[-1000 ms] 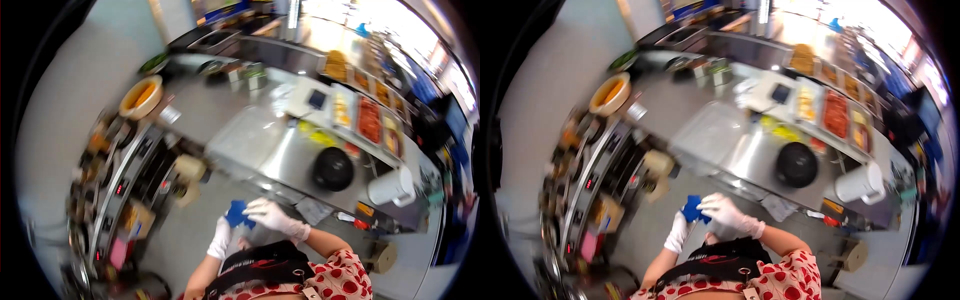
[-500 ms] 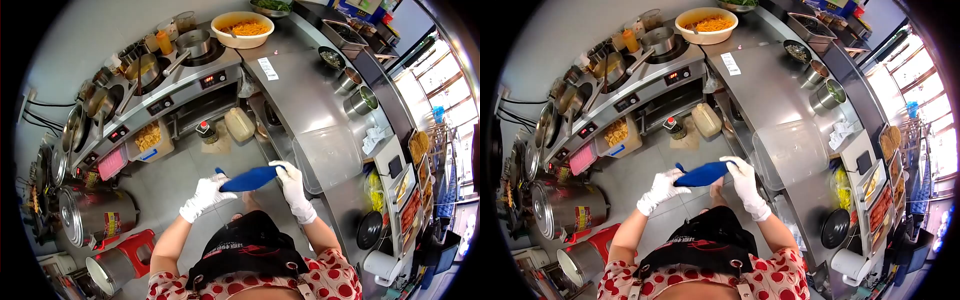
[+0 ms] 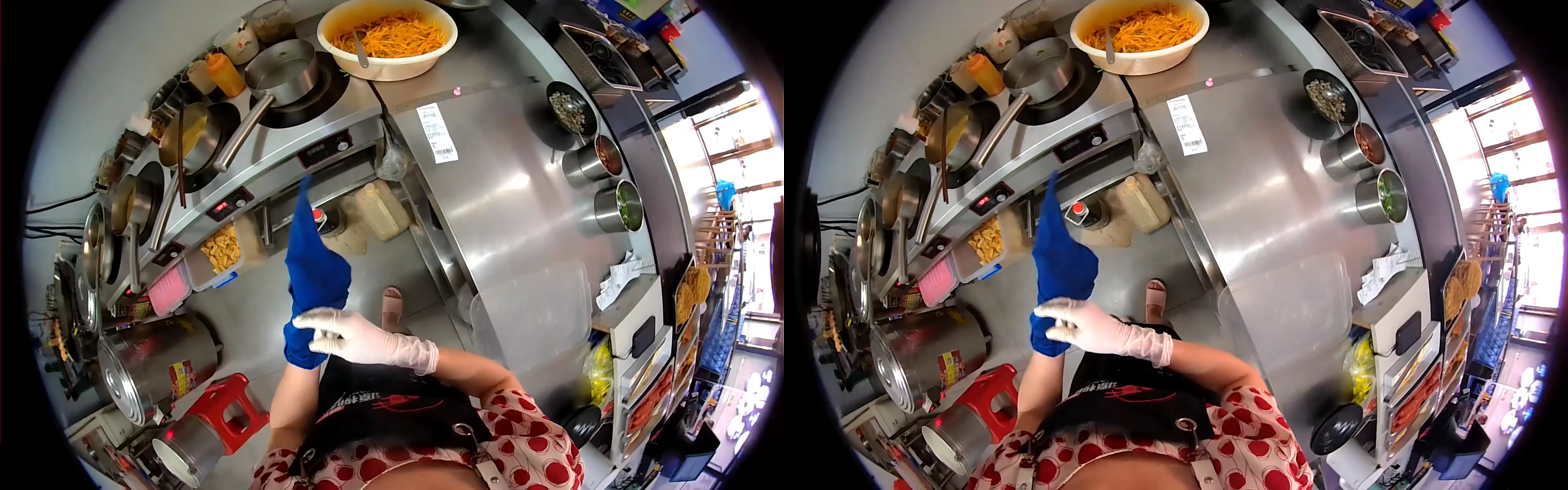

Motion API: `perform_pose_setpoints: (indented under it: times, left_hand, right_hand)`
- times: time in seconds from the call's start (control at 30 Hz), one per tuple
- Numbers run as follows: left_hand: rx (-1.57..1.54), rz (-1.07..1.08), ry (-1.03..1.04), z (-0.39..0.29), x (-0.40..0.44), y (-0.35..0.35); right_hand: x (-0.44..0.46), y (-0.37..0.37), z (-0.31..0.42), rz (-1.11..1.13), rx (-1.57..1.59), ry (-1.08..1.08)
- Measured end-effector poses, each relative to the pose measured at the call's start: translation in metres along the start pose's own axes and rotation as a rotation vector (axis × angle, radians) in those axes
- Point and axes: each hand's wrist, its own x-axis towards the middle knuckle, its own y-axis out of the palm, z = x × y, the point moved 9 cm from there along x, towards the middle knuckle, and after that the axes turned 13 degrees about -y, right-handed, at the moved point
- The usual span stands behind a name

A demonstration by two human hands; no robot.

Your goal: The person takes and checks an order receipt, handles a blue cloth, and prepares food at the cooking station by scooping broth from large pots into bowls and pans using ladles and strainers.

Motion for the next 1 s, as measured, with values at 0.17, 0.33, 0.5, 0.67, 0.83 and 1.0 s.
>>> perform_pose_setpoints:
  times: [0.17,0.33,0.5,0.67,0.83,1.0]
  left_hand:
    - [0.208,0.014,0.076,-0.01,0.052,0.007]
    - [1.118,-0.397,0.185,-0.001,0.091,0.036]
    - [1.285,-0.341,0.038,0.005,0.113,0.053]
    - [1.401,-0.222,-0.082,0.012,0.128,0.078]
    - [1.224,-0.308,-0.108,0.014,0.138,0.042]
    - [0.323,-0.41,-0.157,0.039,0.153,-0.025]
  right_hand:
    - [0.033,-0.132,-0.028,-0.701,-0.197,0.016]
    - [0.042,-0.167,-0.096,-0.687,-0.924,0.166]
    - [0.049,-0.207,-0.072,-0.973,-0.849,0.178]
    - [0.026,-0.229,-0.086,-1.076,-0.772,0.377]
    - [0.0,-0.22,-0.092,-1.096,-0.344,0.558]
    - [-0.033,-0.172,-0.165,-1.01,0.309,0.423]
